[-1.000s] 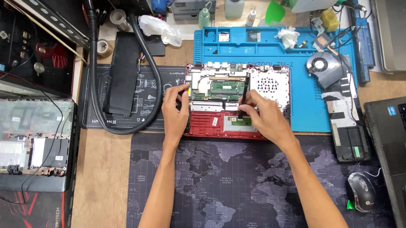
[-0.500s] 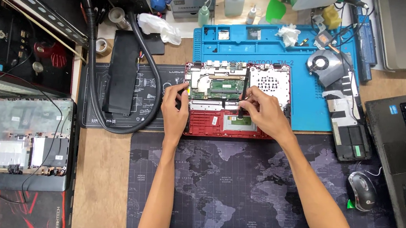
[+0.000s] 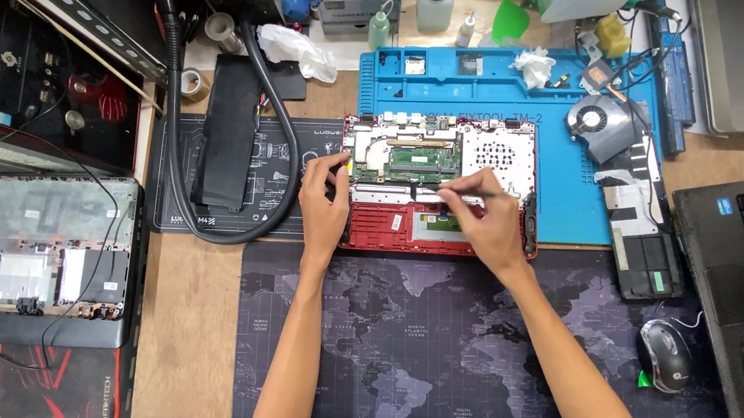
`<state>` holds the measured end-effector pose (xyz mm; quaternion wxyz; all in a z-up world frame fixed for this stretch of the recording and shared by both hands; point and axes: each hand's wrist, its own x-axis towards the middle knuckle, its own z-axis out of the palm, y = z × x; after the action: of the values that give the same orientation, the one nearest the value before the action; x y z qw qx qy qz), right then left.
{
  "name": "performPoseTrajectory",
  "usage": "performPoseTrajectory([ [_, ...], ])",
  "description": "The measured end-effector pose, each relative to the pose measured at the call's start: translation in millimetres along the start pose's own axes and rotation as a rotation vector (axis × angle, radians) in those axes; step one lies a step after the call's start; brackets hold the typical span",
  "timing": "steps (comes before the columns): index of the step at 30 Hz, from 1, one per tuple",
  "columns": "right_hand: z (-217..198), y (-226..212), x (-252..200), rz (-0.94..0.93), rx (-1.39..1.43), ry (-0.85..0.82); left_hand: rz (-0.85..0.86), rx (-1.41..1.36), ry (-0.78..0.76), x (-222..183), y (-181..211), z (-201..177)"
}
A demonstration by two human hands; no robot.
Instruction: Disassemble a laptop to remove the battery and access internal components on a repair bench.
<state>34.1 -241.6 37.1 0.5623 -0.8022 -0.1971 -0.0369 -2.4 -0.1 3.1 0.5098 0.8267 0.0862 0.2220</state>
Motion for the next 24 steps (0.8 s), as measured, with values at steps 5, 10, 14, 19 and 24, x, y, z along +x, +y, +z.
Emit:
performPoseTrajectory([
  [5,8,-6,-7,-0.2,-0.181,-0.043,0.001,-0.005,0.001,0,-4,1],
  [10,12,4,-8,-0.336,-0.294,-0.078,-0.005,0.002,-0.01,1,-2,1],
  [14,14,15,-9,-0.401,-0.368,-0.118,-0.007,-0.005,-0.01,1,-5,1],
  [19,14,40,-14,-0.53,-0.558,-0.169,-0.001,-0.004,-0.006,0,-5,1],
  [24,6,35,-9,-0.671,-0.754,-0.294,0.007,-0.008,-0.002,0,-6,1],
])
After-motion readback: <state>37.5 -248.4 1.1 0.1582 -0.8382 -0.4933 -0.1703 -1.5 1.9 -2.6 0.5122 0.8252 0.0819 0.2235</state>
